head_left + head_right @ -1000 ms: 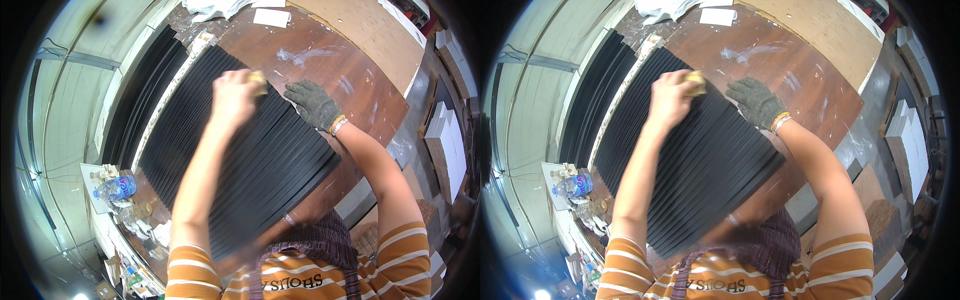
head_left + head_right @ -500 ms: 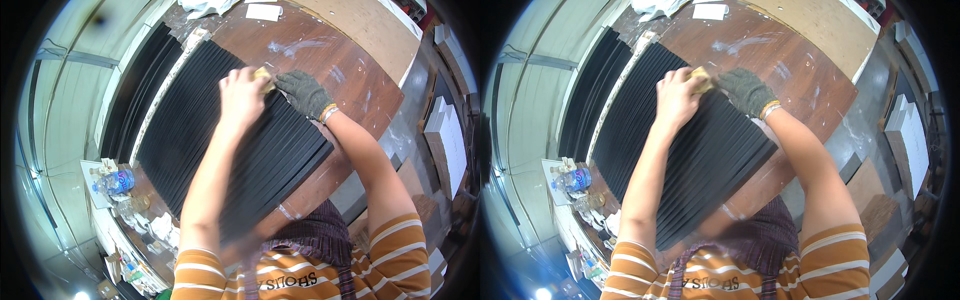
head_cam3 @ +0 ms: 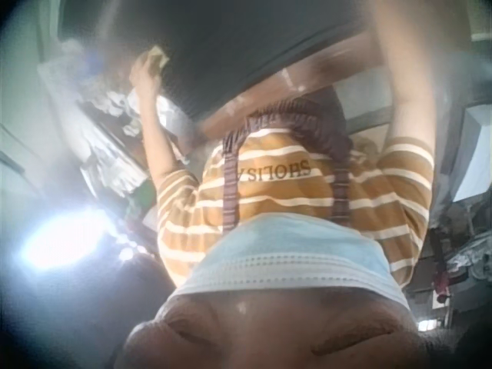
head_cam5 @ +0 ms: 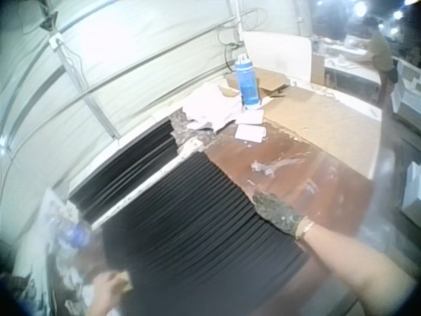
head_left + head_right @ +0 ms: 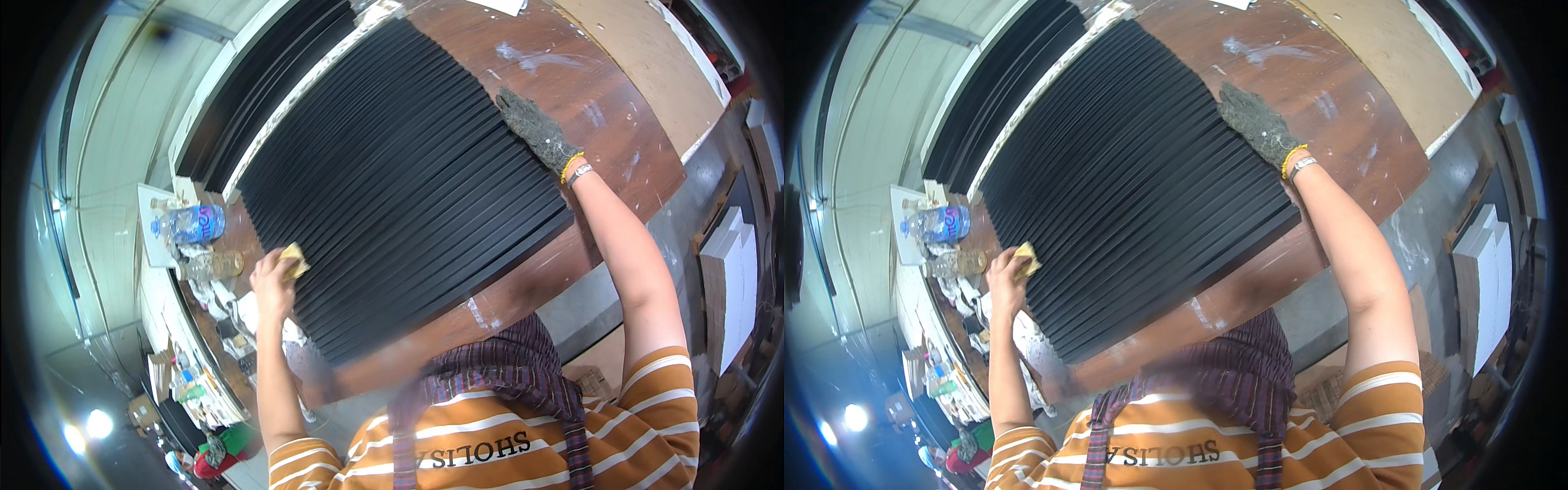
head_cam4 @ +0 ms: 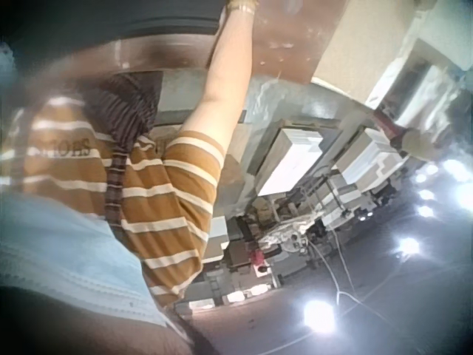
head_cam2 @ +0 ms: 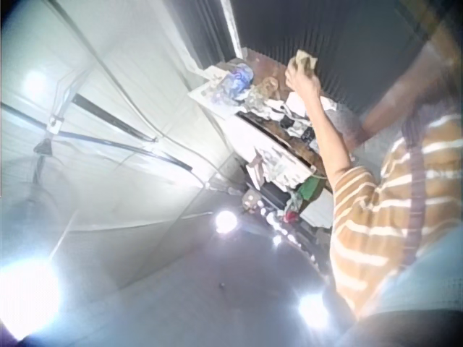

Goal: The person scrubs a black ribbed mat with a sponge and then wipes it with a cloth. They remove gloves and handle a small black object before opening a blue container.

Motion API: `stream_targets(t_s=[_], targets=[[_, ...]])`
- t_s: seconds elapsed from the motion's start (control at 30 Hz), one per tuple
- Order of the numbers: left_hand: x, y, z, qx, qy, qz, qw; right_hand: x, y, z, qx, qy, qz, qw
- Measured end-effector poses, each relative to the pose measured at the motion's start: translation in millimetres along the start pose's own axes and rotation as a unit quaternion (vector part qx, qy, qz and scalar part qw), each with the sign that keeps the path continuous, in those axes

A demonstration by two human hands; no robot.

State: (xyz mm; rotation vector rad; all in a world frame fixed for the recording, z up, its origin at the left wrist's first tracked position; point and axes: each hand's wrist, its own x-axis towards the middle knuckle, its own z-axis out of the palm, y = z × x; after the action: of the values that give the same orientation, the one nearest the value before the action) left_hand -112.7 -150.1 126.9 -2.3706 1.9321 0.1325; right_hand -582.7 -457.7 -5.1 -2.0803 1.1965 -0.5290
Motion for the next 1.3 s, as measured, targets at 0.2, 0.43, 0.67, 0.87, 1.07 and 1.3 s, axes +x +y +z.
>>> stream_targets(t_s=[0.2,0.43,0.67,0.87,1.07,1.3], targets=[[-34.9,-60.5,-5.0,0.059,0.038,-0.132,0.989,-3.3,-23.1,0.1,-0.019,-0.062,0.078,0.995],[117.4,106.1,6.6,-0.067,0.200,0.164,0.964,-1.2,-23.5,-2.3,-0.043,-0.072,0.082,0.993],[98.4,99.0,-3.0,0.006,0.116,0.167,0.979,-0.6,-23.2,-2.8,-0.047,-0.062,0.065,0.995],[84.9,78.9,-8.4,-0.007,0.203,0.160,0.966,0.7,-19.8,0.3,-0.045,-0.054,0.074,0.995],[157.6,166.6,3.4,-0.092,0.164,0.310,0.932,0.8,-26.6,-4.2,-0.055,-0.058,0.066,0.995],[132.6,92.1,-24.4,0.026,0.090,0.240,0.966,-4.6,-32.1,-7.2,-0.028,-0.062,0.067,0.995]])
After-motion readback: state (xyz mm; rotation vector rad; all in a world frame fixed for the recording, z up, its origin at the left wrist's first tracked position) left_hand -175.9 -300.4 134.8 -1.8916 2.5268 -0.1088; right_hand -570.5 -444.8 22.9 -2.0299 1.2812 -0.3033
